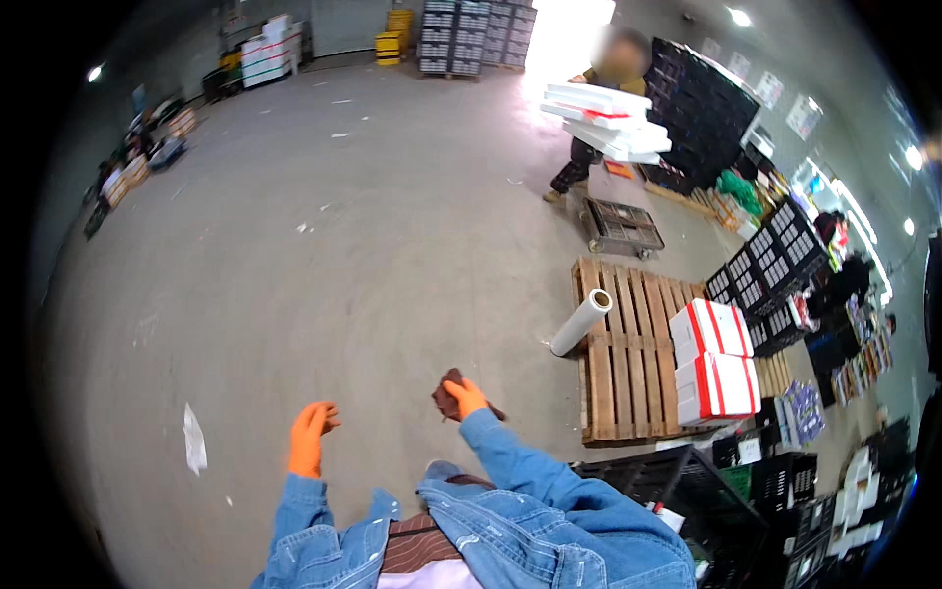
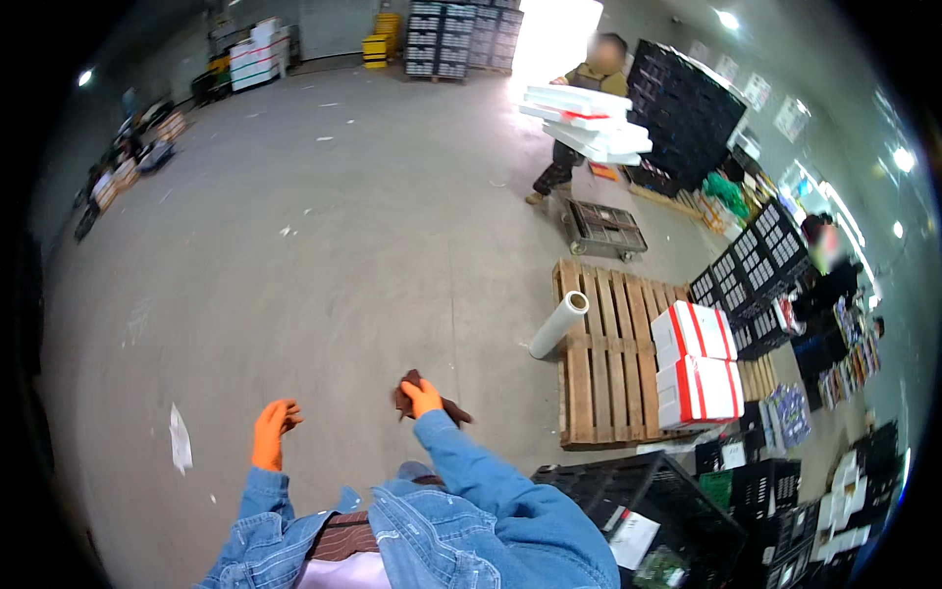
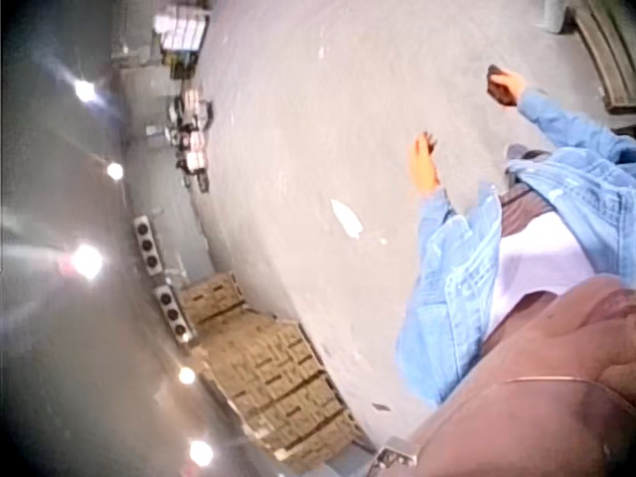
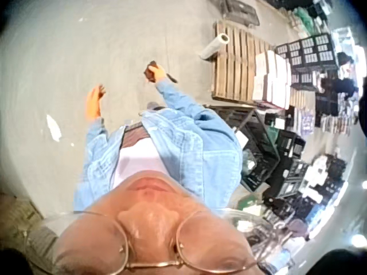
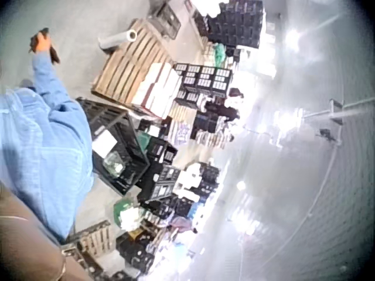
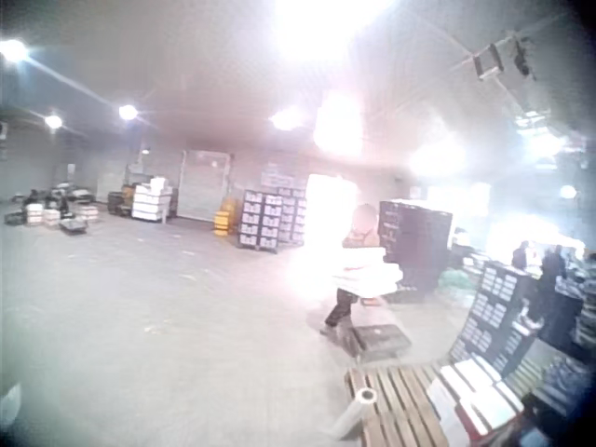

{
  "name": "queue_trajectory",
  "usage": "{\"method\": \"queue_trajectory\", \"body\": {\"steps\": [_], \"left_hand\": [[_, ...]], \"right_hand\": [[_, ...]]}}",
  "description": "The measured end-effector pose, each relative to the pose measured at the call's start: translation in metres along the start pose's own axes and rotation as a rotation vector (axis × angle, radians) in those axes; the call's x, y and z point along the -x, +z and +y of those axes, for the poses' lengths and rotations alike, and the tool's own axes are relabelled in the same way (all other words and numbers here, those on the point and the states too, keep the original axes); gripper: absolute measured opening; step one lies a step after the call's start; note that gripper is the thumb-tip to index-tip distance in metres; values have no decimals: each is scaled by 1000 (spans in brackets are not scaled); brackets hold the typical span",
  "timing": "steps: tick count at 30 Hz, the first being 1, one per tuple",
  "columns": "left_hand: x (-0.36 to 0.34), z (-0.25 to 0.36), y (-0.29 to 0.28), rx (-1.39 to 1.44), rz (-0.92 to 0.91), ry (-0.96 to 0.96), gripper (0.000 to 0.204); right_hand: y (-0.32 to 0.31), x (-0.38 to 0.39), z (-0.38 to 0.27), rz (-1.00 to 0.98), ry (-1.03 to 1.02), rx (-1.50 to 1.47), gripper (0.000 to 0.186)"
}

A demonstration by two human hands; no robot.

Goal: The person walks through a warehouse area, approaches a stainless steel sink, turns on the faucet, and washes a dark cloth under running water. They repeatedly rub and squeeze the cloth, then turn off the faucet and walk away.

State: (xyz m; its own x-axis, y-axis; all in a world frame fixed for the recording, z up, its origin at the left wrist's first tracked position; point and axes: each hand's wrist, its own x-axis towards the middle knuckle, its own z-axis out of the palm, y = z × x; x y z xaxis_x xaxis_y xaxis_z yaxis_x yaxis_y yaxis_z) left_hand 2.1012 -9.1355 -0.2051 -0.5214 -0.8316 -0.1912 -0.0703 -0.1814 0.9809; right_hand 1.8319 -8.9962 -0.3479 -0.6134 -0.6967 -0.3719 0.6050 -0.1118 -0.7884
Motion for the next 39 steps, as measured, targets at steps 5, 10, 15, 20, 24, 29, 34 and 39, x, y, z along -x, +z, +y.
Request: {"method": "queue_trajectory", "body": {"steps": [5,10,15,20,24,29,34,39], "left_hand": [[-238,8,46,-63,-294,-59,31],[-433,60,10,-80,-230,-115,31],[-638,120,-64,-90,72,-71,32],[-877,83,-105,56,264,-218,29],[-1104,101,-54,60,24,-259,31],[-1375,262,92,23,-311,-46,26],[-1631,250,236,0,-516,-85,26],[-1831,334,288,-28,-446,-157,27]], "right_hand": [[17,-186,-25,435,-77,-128,12],[100,-411,-36,70,3,-185,15],[270,-620,-137,91,-62,-10,33],[318,-868,-169,-2,-91,-95,34],[351,-1023,-227,179,-35,-55,37],[431,-1197,-374,417,-241,-78,35],[312,-1454,-402,517,-302,-329,34],[347,-1626,-554,605,-191,-295,17]]}}
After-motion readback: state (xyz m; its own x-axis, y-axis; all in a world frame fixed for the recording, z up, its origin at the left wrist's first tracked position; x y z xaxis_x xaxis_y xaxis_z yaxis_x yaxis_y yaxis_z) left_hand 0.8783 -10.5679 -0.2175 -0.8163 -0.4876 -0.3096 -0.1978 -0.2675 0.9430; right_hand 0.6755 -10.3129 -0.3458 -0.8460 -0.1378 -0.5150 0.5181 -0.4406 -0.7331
